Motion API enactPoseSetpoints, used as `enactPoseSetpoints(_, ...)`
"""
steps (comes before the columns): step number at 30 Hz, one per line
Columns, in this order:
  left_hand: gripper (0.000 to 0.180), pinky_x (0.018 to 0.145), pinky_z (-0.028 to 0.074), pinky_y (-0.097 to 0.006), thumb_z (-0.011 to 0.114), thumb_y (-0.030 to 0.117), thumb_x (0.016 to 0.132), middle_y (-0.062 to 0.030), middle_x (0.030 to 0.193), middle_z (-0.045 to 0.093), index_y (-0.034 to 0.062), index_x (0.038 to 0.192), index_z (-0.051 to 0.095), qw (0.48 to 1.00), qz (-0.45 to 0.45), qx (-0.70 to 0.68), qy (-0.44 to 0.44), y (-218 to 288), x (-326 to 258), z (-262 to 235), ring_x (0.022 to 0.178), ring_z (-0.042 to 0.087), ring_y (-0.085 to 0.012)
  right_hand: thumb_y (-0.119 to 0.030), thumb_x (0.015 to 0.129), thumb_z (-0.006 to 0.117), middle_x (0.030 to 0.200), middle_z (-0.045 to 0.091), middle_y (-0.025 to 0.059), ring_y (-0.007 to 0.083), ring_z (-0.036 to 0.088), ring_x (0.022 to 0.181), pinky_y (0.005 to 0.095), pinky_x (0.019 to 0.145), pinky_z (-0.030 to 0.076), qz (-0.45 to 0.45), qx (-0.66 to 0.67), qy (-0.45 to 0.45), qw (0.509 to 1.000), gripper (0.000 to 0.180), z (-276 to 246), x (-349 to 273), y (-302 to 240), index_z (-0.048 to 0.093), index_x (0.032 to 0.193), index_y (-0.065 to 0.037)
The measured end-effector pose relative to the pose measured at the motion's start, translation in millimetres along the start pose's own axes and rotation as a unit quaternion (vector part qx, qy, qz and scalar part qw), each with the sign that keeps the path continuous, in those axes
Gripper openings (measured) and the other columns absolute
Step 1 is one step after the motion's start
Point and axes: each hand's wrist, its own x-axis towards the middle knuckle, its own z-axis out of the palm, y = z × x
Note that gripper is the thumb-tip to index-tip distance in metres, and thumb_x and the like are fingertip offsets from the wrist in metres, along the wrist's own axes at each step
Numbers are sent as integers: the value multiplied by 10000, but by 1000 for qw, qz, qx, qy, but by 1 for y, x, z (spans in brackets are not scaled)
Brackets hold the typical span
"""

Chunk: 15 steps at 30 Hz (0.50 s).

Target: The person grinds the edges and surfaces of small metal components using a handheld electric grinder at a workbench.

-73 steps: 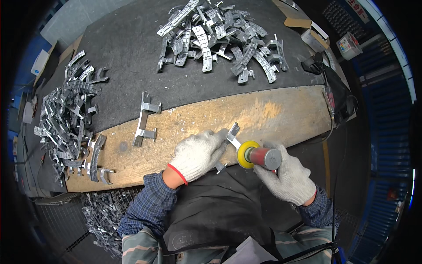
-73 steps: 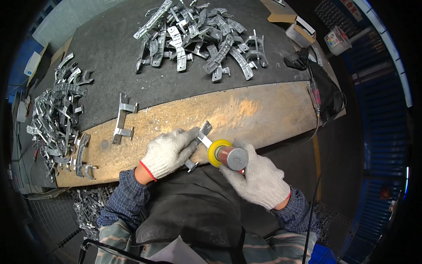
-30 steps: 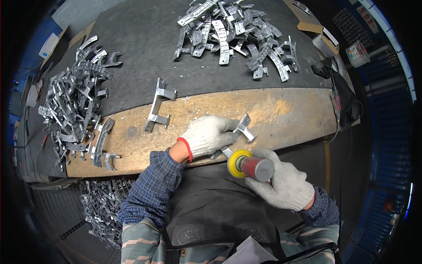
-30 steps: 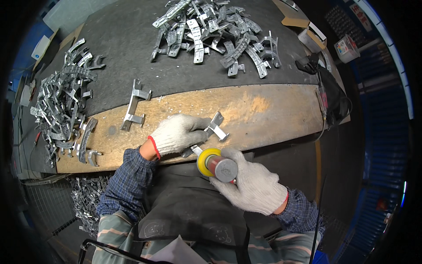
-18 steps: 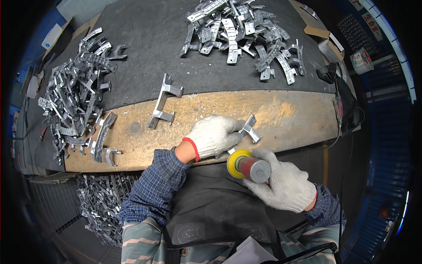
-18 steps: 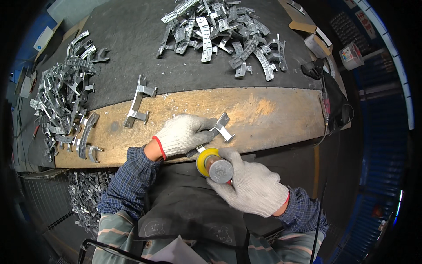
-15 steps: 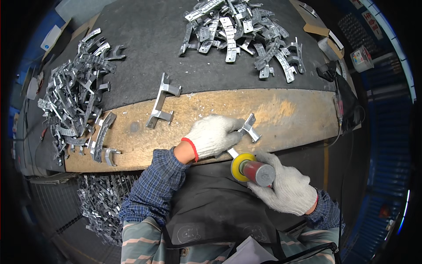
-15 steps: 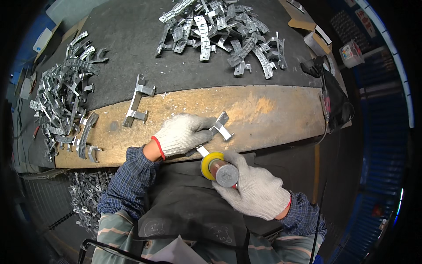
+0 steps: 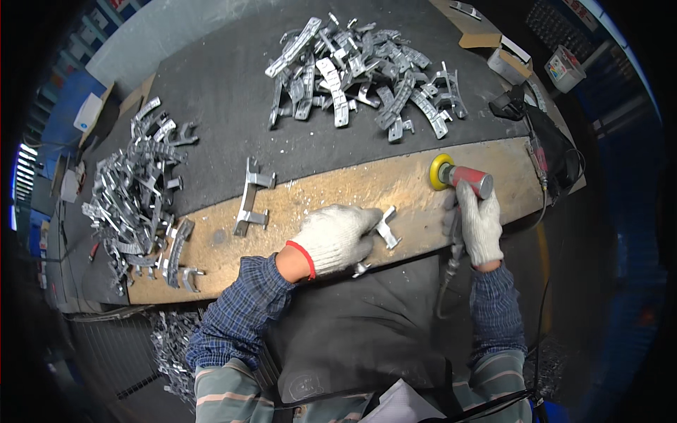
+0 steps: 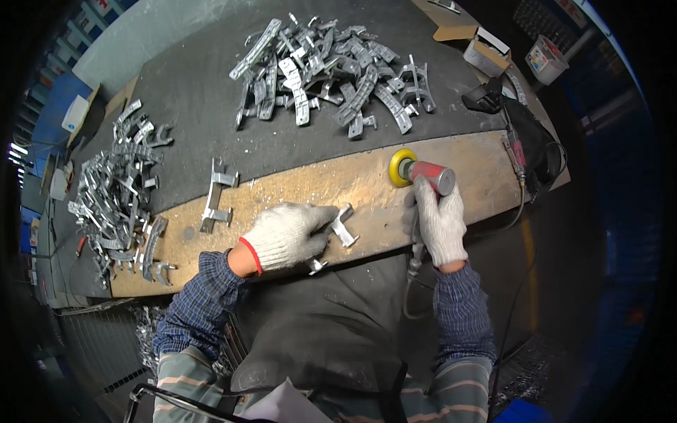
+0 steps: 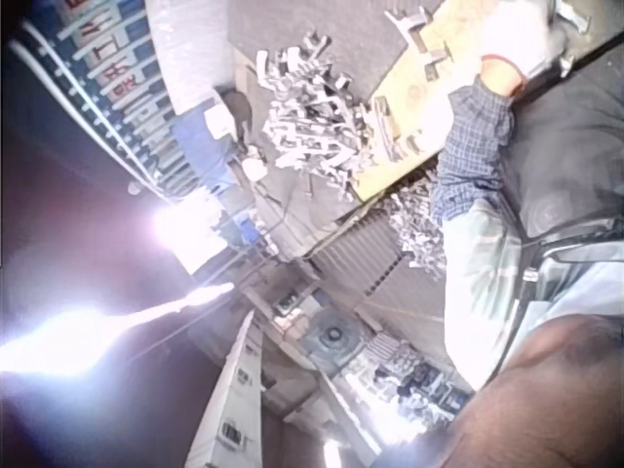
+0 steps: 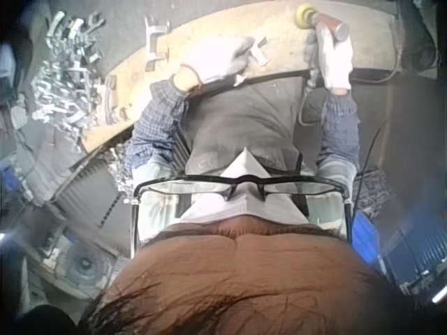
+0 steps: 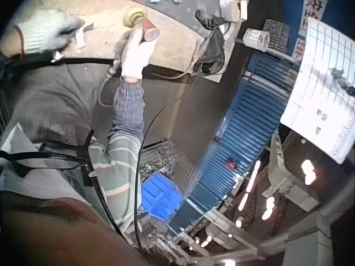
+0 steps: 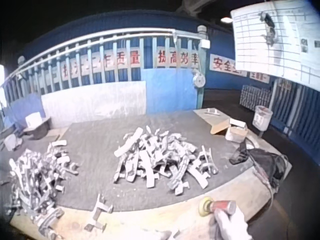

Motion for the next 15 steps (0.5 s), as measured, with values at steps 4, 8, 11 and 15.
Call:
enactPoseSetpoints(4, 360, 731, 634, -487, 712, 247, 996, -127, 942, 758, 191, 1352, 726, 981, 47, 189, 15, 30, 32, -50, 864, 788, -339, -337, 1144, 674, 890, 706, 50, 132, 657, 591, 299, 486, 545, 26, 187, 65, 980, 375, 0, 17, 14, 618, 1360, -35)
enactPoseSetpoints(8, 467, 735, 648, -421, 762, 60, 927, -80, 1084, 766, 147, 1382, 700, 835, 267, 285, 387, 30, 92, -92, 909, 765, -282, -343, 1144, 675, 869, 705, 46, 127, 668, 599, 306, 492, 569, 8, 181, 40, 983, 371, 2, 18, 16, 621, 1339, -32)
enactPoseSetpoints(11, 403, 724, 641, -387, 810, 122, 956, -89, 1098, 790, 121, 1353, 739, 839, 217, 229, 444, 40, 90, -106, 852, 767, -272, -332, 1140, 688, 858, 696, 36, 109, 650, 593, 291, 505, 559, 23, 161, 33, 986, 349, 8, 20, 13, 637, 1318, -36)
enactPoseSetpoints(15, 390, 763, 624, -370, 800, 161, 1017, -107, 983, 792, 93, 1397, 742, 914, 80, 113, 380, 8, 42, -72, 832, 782, -248, -351, 1140, 679, 831, 679, 15, 94, 632, 587, 289, 494, 525, -12, 137, 47, 989, 309, 20, 25, 15, 651, 1261, -68)
